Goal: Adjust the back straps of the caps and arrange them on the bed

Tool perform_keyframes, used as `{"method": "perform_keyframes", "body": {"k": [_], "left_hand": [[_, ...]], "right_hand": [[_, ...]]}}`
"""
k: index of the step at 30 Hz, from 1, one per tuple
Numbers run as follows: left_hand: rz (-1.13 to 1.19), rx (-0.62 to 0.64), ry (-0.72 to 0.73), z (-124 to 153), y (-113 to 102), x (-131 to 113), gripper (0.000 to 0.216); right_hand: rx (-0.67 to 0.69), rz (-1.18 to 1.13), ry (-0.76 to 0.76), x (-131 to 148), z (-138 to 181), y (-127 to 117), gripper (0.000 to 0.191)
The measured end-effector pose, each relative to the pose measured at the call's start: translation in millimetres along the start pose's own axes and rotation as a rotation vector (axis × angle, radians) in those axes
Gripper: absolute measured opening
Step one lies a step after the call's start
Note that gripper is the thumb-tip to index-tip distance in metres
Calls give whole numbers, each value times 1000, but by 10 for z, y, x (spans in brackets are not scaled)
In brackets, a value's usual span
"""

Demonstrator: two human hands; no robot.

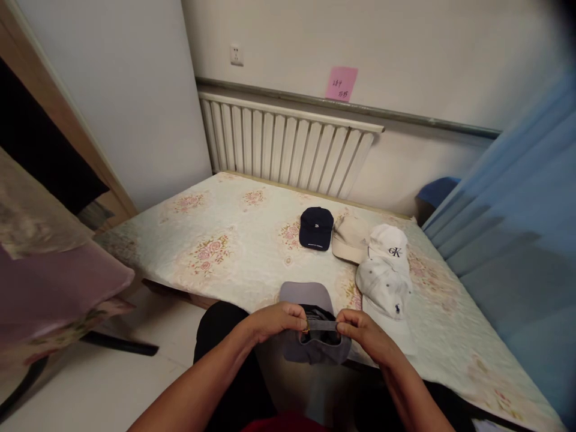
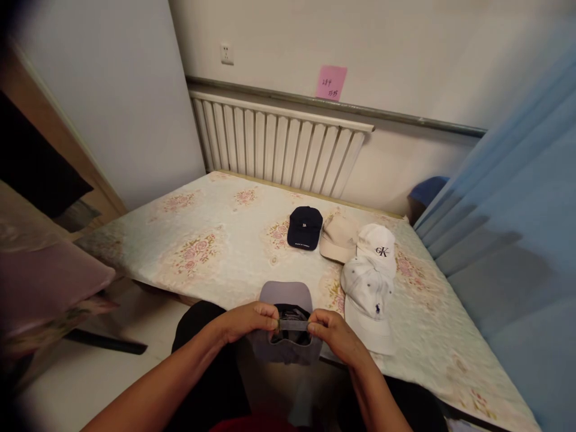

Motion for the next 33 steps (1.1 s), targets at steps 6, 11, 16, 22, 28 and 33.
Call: {"method": "perform_keyframes", "body": {"k": [6, 11, 16, 22, 28, 33], "left_hand": [[-4, 44, 39, 29, 64, -49, 33], [-106, 28, 47, 17, 129, -110, 35], [-239, -6, 23, -17, 117, -58, 24], [-328, -38, -3, 24, 84, 21, 22], [-394, -62, 23, 80, 99, -12, 16], [-424, -116, 20, 109, 91, -21, 16]], "right_hand": [[-21, 29, 7, 39, -8, -5, 21], [-37, 49, 19, 50, -2, -9, 22], [-31, 46, 17, 59, 19, -7, 20], [-19, 106, 43, 31, 66, 32, 19], [-7, 168, 44, 106, 121, 59, 18], [-8, 171, 52, 169, 153, 52, 17]]}}
Point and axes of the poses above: each hand's wrist, its own z-axis away from the middle knuckle, its own y-axis out of the palm, x = y × z, the point moved 8 cm from there along -z, towards the middle knuckle, and after that the axes turned 15 degrees about z, right-handed, at the moved point
